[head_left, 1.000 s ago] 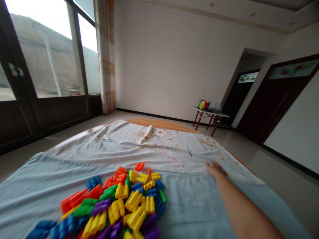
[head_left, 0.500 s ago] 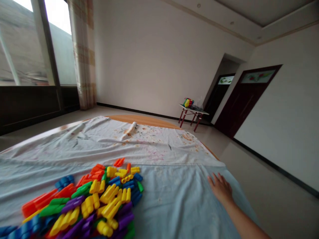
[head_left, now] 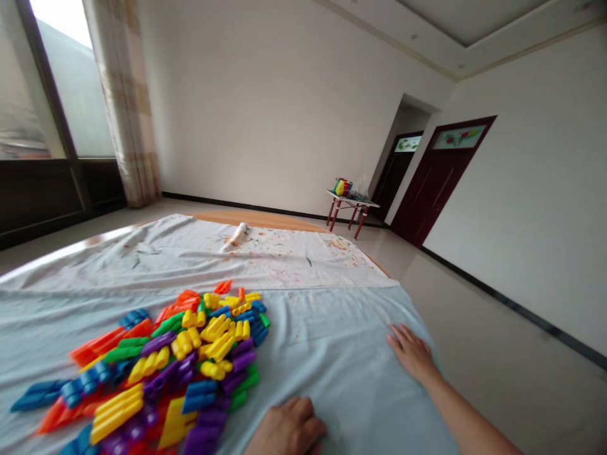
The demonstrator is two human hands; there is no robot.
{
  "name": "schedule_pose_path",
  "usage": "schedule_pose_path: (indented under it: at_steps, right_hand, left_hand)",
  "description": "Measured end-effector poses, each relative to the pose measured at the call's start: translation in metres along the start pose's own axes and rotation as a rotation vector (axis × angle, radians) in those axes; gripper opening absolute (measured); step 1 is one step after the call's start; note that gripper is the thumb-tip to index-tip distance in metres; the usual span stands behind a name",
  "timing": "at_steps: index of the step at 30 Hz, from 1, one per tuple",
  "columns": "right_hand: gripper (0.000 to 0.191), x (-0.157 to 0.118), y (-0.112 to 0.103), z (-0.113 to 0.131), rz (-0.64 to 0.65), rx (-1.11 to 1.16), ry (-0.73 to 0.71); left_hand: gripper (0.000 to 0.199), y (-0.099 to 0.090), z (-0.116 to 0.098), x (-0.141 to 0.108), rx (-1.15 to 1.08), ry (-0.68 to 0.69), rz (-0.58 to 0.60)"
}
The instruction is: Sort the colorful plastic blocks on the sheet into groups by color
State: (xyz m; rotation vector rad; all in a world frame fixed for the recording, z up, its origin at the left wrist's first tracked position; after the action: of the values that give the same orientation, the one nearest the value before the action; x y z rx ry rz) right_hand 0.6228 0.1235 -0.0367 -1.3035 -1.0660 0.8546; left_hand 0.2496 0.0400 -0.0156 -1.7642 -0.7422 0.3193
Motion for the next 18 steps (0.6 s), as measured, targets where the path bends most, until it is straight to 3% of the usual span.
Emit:
schedule_pose_path:
  at_steps: [4,7,11,13,15,16,18]
  right_hand:
    - [0.063,-0.025,-0.014,-0.005,-0.073,-0.055,0.091]
    - [0.063,-0.051,-0.027,0.034,-0.204,0.015,-0.053]
    - [0.063,-0.097,-0.016,0.092,-0.219,0.116,-0.244]
    - [0.063,-0.112,-0.008,0.106,-0.201,0.129,-0.294]
    - [0.063,-0.118,-0.003,0.109,-0.201,0.143,-0.312]
    - [0.063,-0.118,-0.002,0.109,-0.21,0.153,-0.315]
    - [0.061,-0.115,0.0,0.106,-0.242,0.173,-0.323]
  left_hand:
    - [0.021,-0.01,-0.009,-0.002,0.051,-0.05,0.095]
    - [0.023,-0.008,-0.018,-0.001,0.102,-0.069,0.131]
    - [0.03,-0.018,-0.04,-0.007,0.112,-0.069,0.221]
    - [0.034,-0.043,-0.043,-0.018,0.05,-0.111,0.209]
    - [0.034,-0.085,-0.029,-0.036,-0.044,-0.204,0.055]
    - [0.033,-0.113,-0.013,-0.049,-0.086,-0.273,-0.111]
    - [0.035,-0.156,0.037,-0.087,-0.089,-0.454,-0.319]
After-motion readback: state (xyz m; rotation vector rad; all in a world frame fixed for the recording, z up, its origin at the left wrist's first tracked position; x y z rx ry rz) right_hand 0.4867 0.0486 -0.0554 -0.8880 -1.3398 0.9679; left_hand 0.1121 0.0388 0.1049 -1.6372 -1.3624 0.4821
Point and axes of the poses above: each hand's wrist, its own x-axis towards the middle knuckle, its own y-axis out of the palm, z = x × y, the point moved 7 cm from there along x, towards the middle knuckle, and after that the axes turned 4 degrees about -y, right-handed, at the moved point
